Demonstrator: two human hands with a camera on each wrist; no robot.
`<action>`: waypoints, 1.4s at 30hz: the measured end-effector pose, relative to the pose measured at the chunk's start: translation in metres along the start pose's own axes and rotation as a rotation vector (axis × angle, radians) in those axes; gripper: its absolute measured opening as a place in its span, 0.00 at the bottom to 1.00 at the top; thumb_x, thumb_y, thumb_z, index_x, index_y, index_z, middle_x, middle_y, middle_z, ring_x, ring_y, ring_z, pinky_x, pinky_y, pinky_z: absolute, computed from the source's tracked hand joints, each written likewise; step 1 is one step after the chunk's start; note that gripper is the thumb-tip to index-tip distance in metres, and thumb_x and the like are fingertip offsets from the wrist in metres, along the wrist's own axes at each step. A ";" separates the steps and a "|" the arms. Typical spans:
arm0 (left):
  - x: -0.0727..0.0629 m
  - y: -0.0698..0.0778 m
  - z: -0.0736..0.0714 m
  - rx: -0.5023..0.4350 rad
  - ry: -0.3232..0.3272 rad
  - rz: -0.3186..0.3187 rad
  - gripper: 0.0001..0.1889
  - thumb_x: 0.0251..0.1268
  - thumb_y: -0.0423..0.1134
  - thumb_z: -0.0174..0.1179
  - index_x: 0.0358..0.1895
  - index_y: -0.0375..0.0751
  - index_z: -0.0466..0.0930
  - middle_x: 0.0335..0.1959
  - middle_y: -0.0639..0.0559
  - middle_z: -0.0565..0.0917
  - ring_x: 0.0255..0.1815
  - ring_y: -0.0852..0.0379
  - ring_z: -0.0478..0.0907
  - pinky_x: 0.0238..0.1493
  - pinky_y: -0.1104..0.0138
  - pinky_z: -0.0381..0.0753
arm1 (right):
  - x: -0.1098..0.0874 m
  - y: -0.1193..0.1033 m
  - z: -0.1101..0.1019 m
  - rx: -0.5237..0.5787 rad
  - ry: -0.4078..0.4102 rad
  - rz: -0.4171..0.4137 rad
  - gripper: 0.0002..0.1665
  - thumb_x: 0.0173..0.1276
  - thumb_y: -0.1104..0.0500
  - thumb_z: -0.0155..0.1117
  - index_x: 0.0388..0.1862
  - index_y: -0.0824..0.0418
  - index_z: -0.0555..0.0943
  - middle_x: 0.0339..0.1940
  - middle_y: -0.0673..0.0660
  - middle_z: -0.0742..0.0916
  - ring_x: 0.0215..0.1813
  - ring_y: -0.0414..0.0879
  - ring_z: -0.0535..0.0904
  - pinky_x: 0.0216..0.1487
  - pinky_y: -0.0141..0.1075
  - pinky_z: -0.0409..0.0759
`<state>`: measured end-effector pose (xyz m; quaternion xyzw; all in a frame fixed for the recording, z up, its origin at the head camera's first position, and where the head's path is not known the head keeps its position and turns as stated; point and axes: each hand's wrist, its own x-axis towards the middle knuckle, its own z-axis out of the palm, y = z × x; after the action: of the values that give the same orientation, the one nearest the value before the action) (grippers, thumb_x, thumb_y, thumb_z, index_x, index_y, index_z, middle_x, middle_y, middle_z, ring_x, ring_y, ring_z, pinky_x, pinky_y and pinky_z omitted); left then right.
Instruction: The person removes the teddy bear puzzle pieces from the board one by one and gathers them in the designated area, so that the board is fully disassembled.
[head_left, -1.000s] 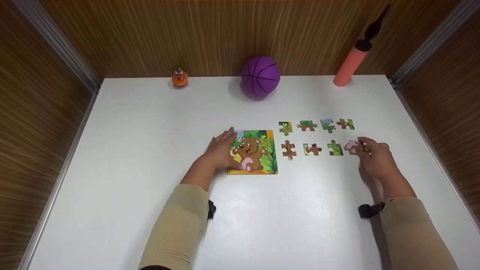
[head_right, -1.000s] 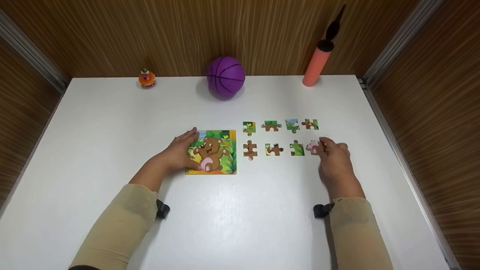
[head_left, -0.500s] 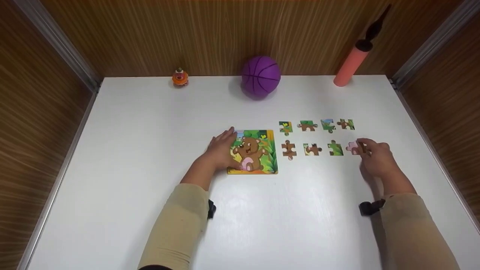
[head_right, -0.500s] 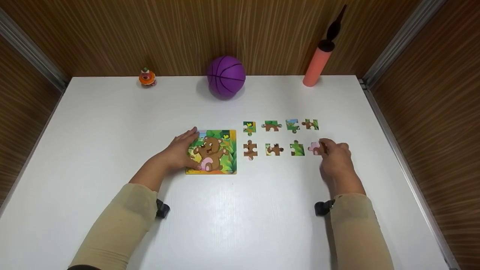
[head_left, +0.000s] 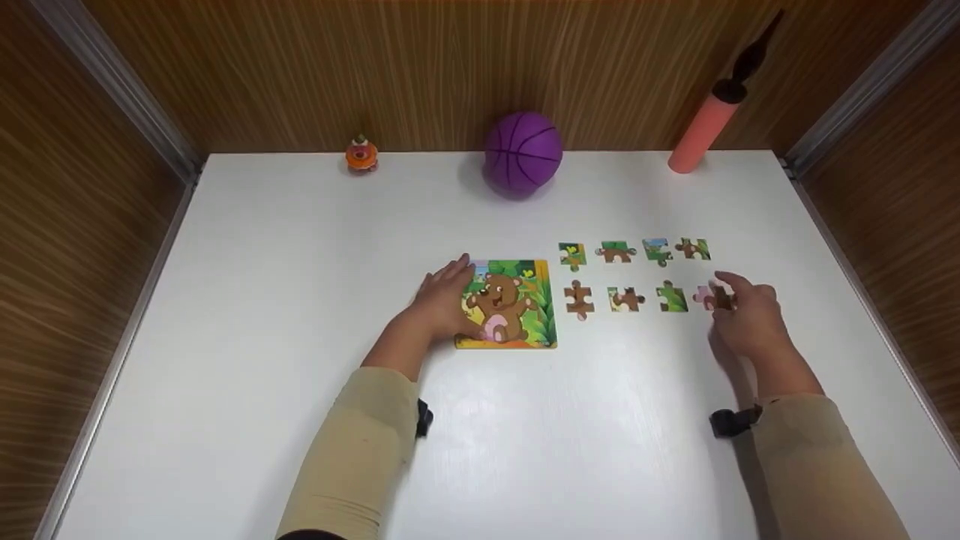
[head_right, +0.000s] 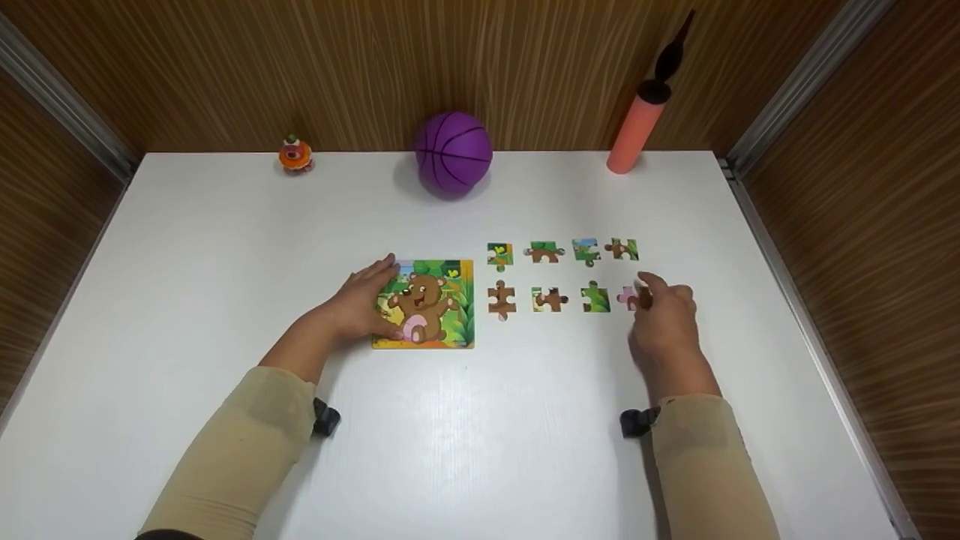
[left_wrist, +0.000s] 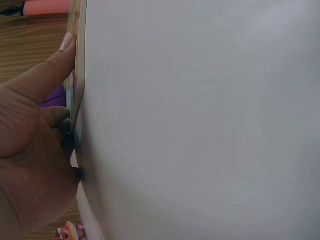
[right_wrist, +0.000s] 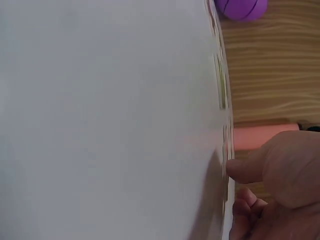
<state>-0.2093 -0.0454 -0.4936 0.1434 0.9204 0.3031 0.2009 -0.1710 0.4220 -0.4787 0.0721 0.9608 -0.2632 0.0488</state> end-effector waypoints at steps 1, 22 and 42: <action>0.000 0.000 0.000 -0.002 0.000 0.000 0.65 0.50 0.49 0.86 0.86 0.38 0.51 0.89 0.48 0.44 0.89 0.47 0.39 0.85 0.49 0.33 | -0.001 -0.004 0.002 0.010 0.011 -0.003 0.35 0.78 0.70 0.52 0.82 0.70 0.61 0.63 0.85 0.66 0.59 0.73 0.71 0.65 0.70 0.71; -0.001 0.003 -0.001 -0.002 0.004 -0.009 0.65 0.50 0.50 0.85 0.86 0.38 0.50 0.89 0.48 0.44 0.89 0.48 0.39 0.85 0.51 0.33 | -0.025 -0.071 0.041 0.026 0.055 -0.239 0.28 0.76 0.72 0.56 0.74 0.66 0.74 0.58 0.76 0.72 0.56 0.68 0.73 0.56 0.63 0.77; -0.003 0.004 -0.002 0.016 -0.002 -0.003 0.64 0.52 0.50 0.84 0.86 0.38 0.50 0.89 0.47 0.44 0.89 0.47 0.40 0.85 0.50 0.33 | -0.034 -0.126 0.080 0.030 0.021 -0.343 0.27 0.73 0.65 0.64 0.70 0.63 0.79 0.52 0.67 0.76 0.47 0.58 0.75 0.49 0.54 0.78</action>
<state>-0.2069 -0.0445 -0.4893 0.1440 0.9229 0.2951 0.2012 -0.1541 0.2704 -0.4799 -0.0893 0.9554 -0.2813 -0.0078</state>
